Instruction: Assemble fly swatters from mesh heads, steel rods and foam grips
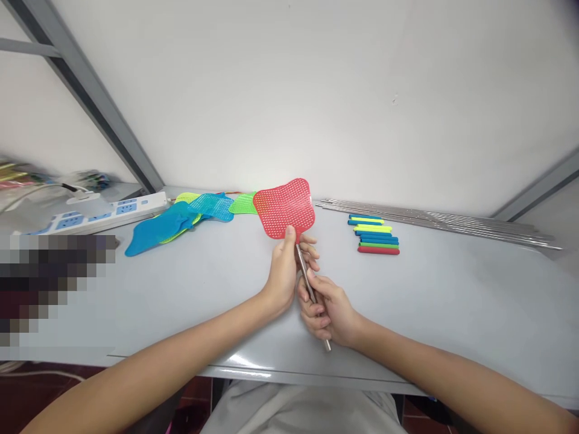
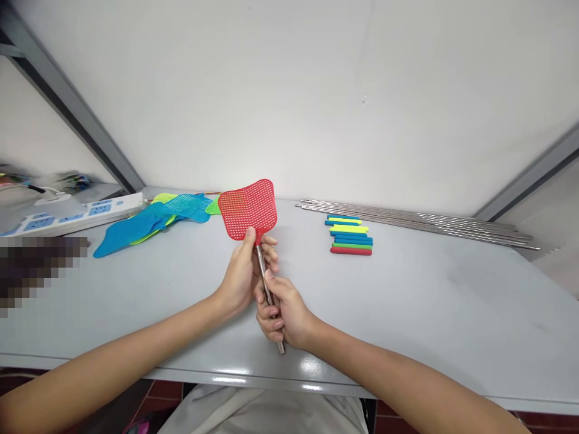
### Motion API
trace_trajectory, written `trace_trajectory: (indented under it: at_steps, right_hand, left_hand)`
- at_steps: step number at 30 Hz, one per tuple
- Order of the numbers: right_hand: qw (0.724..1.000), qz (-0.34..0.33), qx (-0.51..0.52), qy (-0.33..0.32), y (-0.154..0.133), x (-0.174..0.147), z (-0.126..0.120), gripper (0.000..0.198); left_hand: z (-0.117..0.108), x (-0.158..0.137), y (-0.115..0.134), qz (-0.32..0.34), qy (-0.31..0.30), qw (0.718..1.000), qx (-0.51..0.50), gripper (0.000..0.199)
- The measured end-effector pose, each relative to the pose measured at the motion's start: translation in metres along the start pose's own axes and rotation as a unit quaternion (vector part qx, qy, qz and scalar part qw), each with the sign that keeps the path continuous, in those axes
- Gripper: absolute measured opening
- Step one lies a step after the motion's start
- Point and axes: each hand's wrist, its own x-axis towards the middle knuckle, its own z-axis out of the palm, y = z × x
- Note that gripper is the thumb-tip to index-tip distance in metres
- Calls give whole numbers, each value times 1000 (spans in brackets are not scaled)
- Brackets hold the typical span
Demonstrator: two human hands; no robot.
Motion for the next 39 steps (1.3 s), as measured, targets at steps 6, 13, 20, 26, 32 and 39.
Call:
trace_trajectory:
  at_steps: [6, 13, 20, 26, 32, 39]
  right_hand:
    - [997, -32, 6, 72, -1, 3, 7, 30]
    - [985, -120, -101, 77, -5, 6, 2, 37]
    - [972, -163, -161, 59, -14, 3, 4, 42]
    - [962, -194, -145, 123, -14, 5, -3, 40]
    - [942, -250, -131, 184, -28, 5, -13, 39]
    - [926, -296, -139, 190, -59, -3, -10, 35]
  left_hand:
    - [6, -12, -4, -9, -43, 997, 59, 36]
    - [0, -7, 11, -36, -79, 993, 82, 36]
    - [-2, 0, 20, 10, -39, 998, 44, 34]
    - [-5, 4, 22, 54, -27, 997, 50, 31]
    - [-5, 3, 22, 75, -59, 983, 159, 33]
    - [0, -4, 17, -1, -159, 954, 253, 34]
